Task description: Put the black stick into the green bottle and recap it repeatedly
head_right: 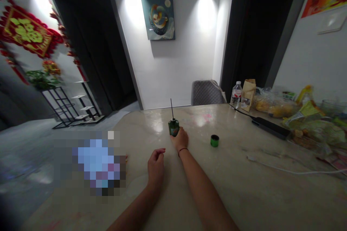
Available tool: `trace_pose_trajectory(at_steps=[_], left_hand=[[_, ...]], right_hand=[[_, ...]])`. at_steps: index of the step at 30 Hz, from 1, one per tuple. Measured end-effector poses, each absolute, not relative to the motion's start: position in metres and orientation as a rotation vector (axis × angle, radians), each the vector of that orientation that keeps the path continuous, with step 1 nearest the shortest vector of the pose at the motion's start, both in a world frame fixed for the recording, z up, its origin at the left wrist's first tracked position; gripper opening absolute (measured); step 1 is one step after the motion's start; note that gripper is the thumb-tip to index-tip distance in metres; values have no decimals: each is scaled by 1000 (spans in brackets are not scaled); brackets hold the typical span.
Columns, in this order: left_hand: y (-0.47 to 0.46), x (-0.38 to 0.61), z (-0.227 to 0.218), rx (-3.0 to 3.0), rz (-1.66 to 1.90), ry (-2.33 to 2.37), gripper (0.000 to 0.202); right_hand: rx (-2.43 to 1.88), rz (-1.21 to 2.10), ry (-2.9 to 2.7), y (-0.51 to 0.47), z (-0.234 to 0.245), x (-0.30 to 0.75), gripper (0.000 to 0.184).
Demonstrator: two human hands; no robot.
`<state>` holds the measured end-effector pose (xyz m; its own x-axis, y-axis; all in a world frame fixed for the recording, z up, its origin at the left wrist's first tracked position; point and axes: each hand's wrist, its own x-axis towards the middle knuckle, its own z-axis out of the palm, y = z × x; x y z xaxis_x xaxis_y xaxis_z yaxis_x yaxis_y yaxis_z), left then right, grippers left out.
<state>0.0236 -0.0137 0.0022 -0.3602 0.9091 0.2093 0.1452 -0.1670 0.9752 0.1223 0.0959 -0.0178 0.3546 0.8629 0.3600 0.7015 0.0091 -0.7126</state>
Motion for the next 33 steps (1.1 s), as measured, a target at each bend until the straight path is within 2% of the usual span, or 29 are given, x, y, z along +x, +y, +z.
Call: trace_pose_trajectory(at_steps=[9, 15, 20, 23, 29, 33], left_hand=[[-15, 24, 3, 1229, 1572, 1472, 14], [-15, 24, 2, 1226, 1586, 1451, 14], [-15, 22, 2, 1255, 1558, 1480, 17], [-14, 21, 0, 1276, 1541, 1503, 19], [-9, 20, -1, 1358, 1436, 1487, 19], [-6, 11, 6, 1563, 1298, 1543, 29]], right_hand=[[-1789, 214, -1380, 94, -14, 121, 50], [-1842, 289, -1424, 95, -9, 125, 64], [-1904, 429, -1523, 87, 1, 136, 64], [-1949, 459, -1579, 81, 4, 145, 71], [-2008, 396, -1684, 62, 6, 164, 81], [-2051, 269, -1756, 41, 10, 172, 81]])
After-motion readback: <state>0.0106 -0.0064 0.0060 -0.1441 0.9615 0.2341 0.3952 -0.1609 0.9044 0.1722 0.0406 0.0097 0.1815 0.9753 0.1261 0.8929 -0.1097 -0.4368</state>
